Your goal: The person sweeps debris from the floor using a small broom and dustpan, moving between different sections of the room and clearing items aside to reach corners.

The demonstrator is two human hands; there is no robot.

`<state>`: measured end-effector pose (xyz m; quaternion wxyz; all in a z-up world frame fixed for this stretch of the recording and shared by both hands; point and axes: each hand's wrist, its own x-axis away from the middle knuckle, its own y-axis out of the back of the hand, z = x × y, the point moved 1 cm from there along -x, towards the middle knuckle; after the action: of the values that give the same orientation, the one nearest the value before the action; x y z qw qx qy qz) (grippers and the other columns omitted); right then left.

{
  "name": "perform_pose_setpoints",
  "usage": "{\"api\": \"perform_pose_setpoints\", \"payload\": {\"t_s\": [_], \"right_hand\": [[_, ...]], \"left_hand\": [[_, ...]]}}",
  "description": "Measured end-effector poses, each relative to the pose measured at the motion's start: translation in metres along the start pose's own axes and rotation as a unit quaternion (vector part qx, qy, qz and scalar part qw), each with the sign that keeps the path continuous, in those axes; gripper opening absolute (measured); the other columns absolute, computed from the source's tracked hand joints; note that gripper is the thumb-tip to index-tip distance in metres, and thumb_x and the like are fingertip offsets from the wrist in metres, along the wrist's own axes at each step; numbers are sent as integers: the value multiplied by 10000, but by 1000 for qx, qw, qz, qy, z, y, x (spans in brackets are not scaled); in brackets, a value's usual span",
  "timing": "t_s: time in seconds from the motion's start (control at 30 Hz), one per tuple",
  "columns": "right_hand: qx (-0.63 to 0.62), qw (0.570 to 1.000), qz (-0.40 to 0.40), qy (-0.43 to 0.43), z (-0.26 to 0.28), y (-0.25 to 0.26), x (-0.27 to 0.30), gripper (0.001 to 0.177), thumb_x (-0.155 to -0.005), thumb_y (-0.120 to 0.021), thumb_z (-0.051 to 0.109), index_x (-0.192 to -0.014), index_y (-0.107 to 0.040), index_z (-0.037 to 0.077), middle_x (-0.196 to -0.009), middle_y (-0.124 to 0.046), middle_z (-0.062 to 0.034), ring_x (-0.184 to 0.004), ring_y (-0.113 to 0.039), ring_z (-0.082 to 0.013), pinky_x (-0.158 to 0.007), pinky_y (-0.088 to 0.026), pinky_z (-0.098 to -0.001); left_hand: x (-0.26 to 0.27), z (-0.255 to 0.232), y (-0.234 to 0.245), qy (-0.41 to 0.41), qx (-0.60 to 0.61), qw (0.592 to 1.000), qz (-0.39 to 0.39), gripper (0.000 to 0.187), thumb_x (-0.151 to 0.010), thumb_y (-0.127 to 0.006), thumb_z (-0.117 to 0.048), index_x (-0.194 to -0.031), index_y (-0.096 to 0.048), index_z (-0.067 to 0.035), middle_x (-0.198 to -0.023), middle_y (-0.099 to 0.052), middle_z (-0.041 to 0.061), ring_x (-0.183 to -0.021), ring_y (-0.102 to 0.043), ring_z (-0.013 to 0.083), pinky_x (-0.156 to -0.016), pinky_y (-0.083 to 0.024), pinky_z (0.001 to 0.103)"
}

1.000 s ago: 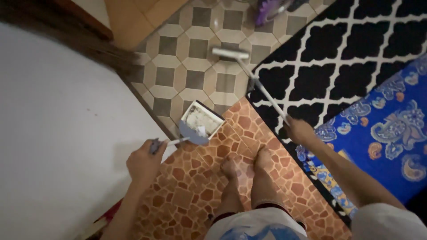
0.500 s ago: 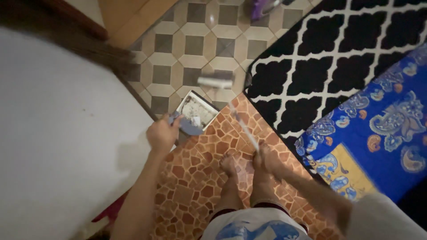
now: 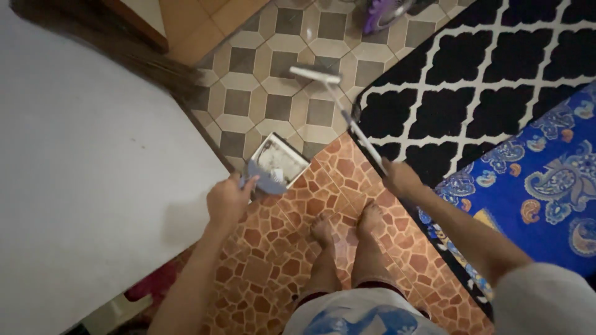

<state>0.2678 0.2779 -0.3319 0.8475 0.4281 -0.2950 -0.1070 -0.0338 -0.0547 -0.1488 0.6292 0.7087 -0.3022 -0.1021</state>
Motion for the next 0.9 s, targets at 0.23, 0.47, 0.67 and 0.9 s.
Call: {"api": "perform_pose_setpoints", "payload": {"t_s": [0.23, 0.47, 0.67, 0.9], "right_hand": [[41, 993, 73, -87, 46, -111, 43, 537, -830, -662, 214, -1304, -579, -25, -997, -699, -209, -899, -705, -339, -730, -568, -466], [-142, 972, 166, -89, 74, -46, 177, 472, -833, -688, 198, -1273, -645, 33, -945, -746, -177, -834, -741, -282, -709, -577, -431], [-27, 996, 54, 60, 52, 7, 39, 470, -813, -674, 103, -1275, -628, 35, -917, -722, -234, -769, -730, -382, -697, -585, -465], [62, 982, 177, -23, 37, -95, 26, 320, -902, -634, 163, -1175, -544, 24, -952, -694, -246, -885, -706, -418, -756, -560, -519]], "left_hand": [[20, 17, -12, 38, 32, 999, -8, 499, -910, -668, -562, -887, -702, -65, -703, -697, 199, -682, -693, 415, -611, -542, 507], [9, 15, -12, 14, 43, 999, -28, 505, -920, -672, -558, -922, -718, -56, -710, -700, 204, -692, -700, 407, -622, -549, 498], [48, 9, 9, 45, 57, 997, 37, 516, -944, -625, -538, -963, -695, -27, -738, -698, 234, -740, -695, 443, -663, -541, 534], [73, -5, 4, 89, 77, 993, 29, 503, -949, -593, -511, -1048, -679, -25, -799, -715, 258, -785, -694, 470, -686, -537, 558]]}}
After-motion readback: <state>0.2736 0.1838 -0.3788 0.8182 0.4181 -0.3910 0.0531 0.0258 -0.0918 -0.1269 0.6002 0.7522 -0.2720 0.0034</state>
